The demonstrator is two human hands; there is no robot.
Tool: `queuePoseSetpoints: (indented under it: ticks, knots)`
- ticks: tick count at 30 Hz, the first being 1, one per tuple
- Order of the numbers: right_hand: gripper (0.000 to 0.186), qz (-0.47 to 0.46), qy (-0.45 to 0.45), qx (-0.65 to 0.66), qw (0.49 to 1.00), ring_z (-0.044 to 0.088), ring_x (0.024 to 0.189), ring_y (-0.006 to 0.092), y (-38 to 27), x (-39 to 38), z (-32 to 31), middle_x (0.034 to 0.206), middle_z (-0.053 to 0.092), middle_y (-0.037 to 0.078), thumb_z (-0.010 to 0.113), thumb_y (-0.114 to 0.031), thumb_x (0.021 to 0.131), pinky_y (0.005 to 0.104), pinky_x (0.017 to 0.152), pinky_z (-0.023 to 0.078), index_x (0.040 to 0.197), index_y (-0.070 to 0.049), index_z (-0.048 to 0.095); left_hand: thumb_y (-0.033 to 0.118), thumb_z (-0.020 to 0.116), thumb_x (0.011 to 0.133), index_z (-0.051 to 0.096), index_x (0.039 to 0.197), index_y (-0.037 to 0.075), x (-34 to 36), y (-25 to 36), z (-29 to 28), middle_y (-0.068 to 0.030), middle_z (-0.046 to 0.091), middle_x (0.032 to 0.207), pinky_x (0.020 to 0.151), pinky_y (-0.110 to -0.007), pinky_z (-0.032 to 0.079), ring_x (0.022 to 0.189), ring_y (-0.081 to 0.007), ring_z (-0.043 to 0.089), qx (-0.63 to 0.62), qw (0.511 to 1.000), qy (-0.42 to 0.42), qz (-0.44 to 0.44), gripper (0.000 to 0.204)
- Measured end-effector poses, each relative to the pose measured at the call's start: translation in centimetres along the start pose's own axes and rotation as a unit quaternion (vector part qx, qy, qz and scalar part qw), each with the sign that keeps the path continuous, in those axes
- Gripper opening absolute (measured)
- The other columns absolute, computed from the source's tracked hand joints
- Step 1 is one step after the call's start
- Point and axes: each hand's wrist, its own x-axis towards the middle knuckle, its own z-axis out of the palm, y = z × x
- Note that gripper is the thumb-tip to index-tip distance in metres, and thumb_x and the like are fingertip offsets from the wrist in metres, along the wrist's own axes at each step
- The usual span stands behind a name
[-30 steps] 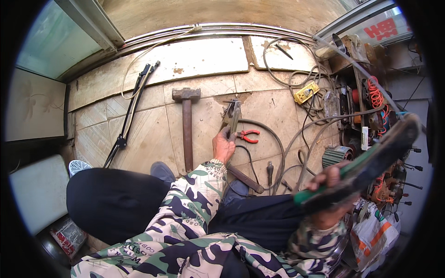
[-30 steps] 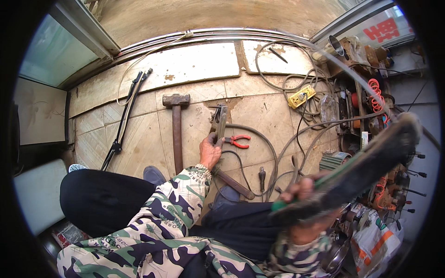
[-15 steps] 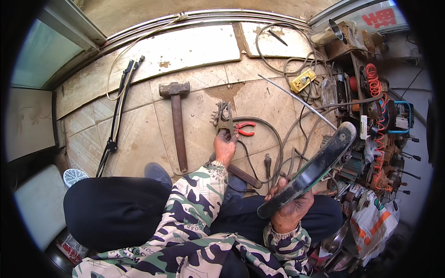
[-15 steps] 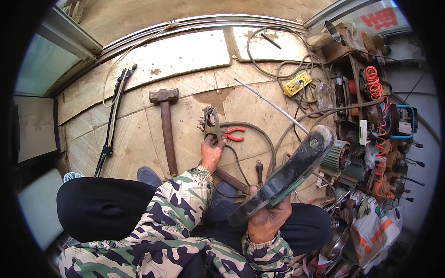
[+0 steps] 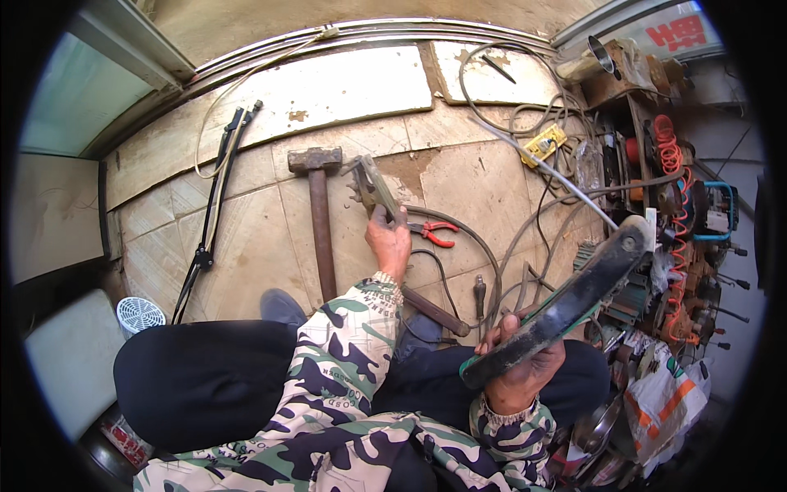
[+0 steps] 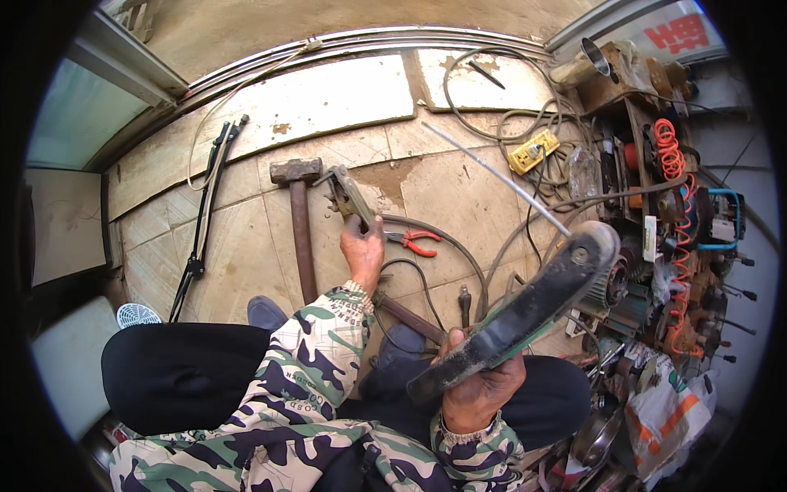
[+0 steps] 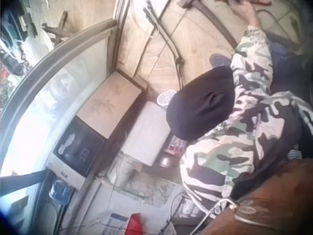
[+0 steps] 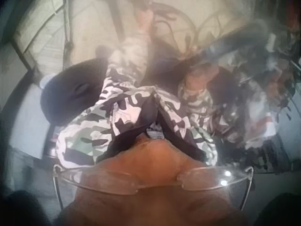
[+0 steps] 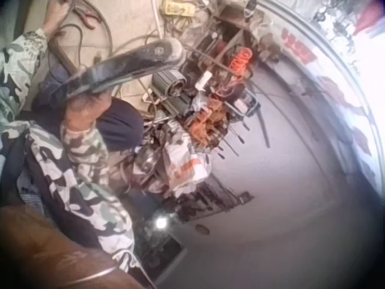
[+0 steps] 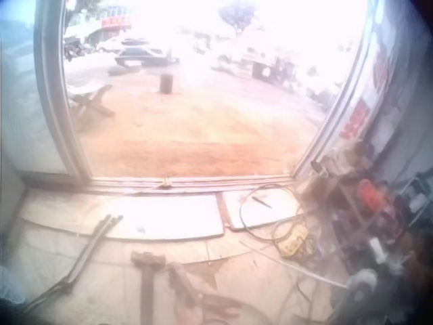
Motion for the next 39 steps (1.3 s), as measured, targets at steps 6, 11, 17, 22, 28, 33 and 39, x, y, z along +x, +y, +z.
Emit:
queuePoseSetpoints:
  ticks: [6, 11, 17, 22, 28, 33, 39]
  knots:
    - [0.017, -0.002, -0.048, -0.081, 0.996, 0.057, 0.056, 0.0098, 2.4, 0.4, -0.9, 0.074, 0.062, 0.001, 0.073, -0.003, 0.089, 0.0249, 0.052, 0.047, 0.098, -0.002, 0.058, 0.027, 0.069, 0.093, 0.069, 0.093, -0.001, -1.3, -1.9, 1.0, -0.0216, 0.068, 0.085, 0.075, -0.048, 0.048, 0.083, -0.0404, 0.066, 0.075, 0.995, 0.054, 0.032, 0.028]
    - [0.017, -0.001, -0.072, -0.112, 0.991, 0.056, 0.07, 0.0061, 1.6, 1.1, 1.6, 0.082, 0.064, 0.0, 0.074, -0.003, 0.088, 0.0227, 0.061, 0.045, 0.1, 0.0, 0.063, 0.033, 0.065, 0.096, 0.072, 0.102, 0.002, -1.3, -2.7, 0.7, -0.0215, 0.07, 0.088, 0.076, -0.046, 0.05, 0.083, -0.0395, 0.067, 0.081, 0.99, -0.054, -0.107, 0.033]
    - [0.024, -0.01, -0.097, -0.175, 0.98, 0.059, 0.074, 0.0069, 2.8, 2.1, 2.7, 0.09, 0.068, 0.002, 0.071, -0.002, 0.091, 0.0224, 0.066, 0.047, 0.113, 0.003, 0.065, 0.018, 0.071, 0.094, 0.071, 0.109, -0.001, -1.7, -4.6, 0.6, -0.0007, 0.064, 0.078, 0.064, -0.03, 0.046, 0.07, -0.0108, 0.055, -0.103, 0.968, -0.173, -0.15, 0.025]
    - [0.021, -0.009, -0.114, -0.186, 0.976, 0.06, 0.077, 0.007, 3.4, 2.5, 3.6, 0.093, 0.068, 0.002, 0.068, -0.003, 0.093, 0.0218, 0.068, 0.048, 0.113, 0.004, 0.064, 0.011, 0.072, 0.093, 0.069, 0.111, -0.005, -1.9, -4.7, 0.3, -0.007, 0.073, 0.094, 0.075, -0.028, 0.052, 0.083, -0.0119, 0.065, -0.104, 0.964, -0.214, -0.118, 0.024]
    - [0.024, 0.034, -0.123, -0.156, 0.979, 0.061, 0.079, 0.0082, 3.4, 2.6, 5.1, 0.096, 0.068, 0.002, 0.066, -0.004, 0.094, 0.0224, 0.07, 0.049, 0.116, 0.004, 0.062, 0.01, 0.071, 0.095, 0.069, 0.11, -0.005, -2.7, -4.0, 0.6, -0.0098, 0.075, 0.096, 0.077, -0.025, 0.054, 0.086, -0.0109, 0.068, -0.057, 0.976, -0.182, -0.109, 0.021]
    - [0.029, 0.028, -0.129, -0.218, 0.967, 0.062, 0.081, 0.0129, 3.0, 2.2, 5.6, 0.093, 0.067, 0.006, 0.061, -0.002, 0.088, 0.0283, 0.073, 0.051, 0.115, 0.006, 0.057, 0.009, 0.071, 0.094, 0.07, 0.109, -0.003, -3.7, -4.6, 0.9, -0.0112, 0.075, 0.095, 0.076, -0.026, 0.054, 0.086, -0.0115, 0.069, -0.073, 0.981, -0.166, -0.067, 0.019]
    - [0.03, 0.007, -0.15, -0.295, 0.943, 0.063, 0.073, 0.0168, 3.5, 2.1, 5.8, 0.082, 0.066, 0.012, 0.068, -0.015, 0.091, 0.0329, 0.065, 0.05, 0.11, 0.005, 0.055, 0.009, 0.072, 0.093, 0.07, 0.108, -0.002, -3.6, -4.8, 0.9, -0.0109, 0.075, 0.093, 0.072, -0.028, 0.055, 0.081, -0.0138, 0.069, -0.041, 0.988, -0.141, -0.053, 0.019]
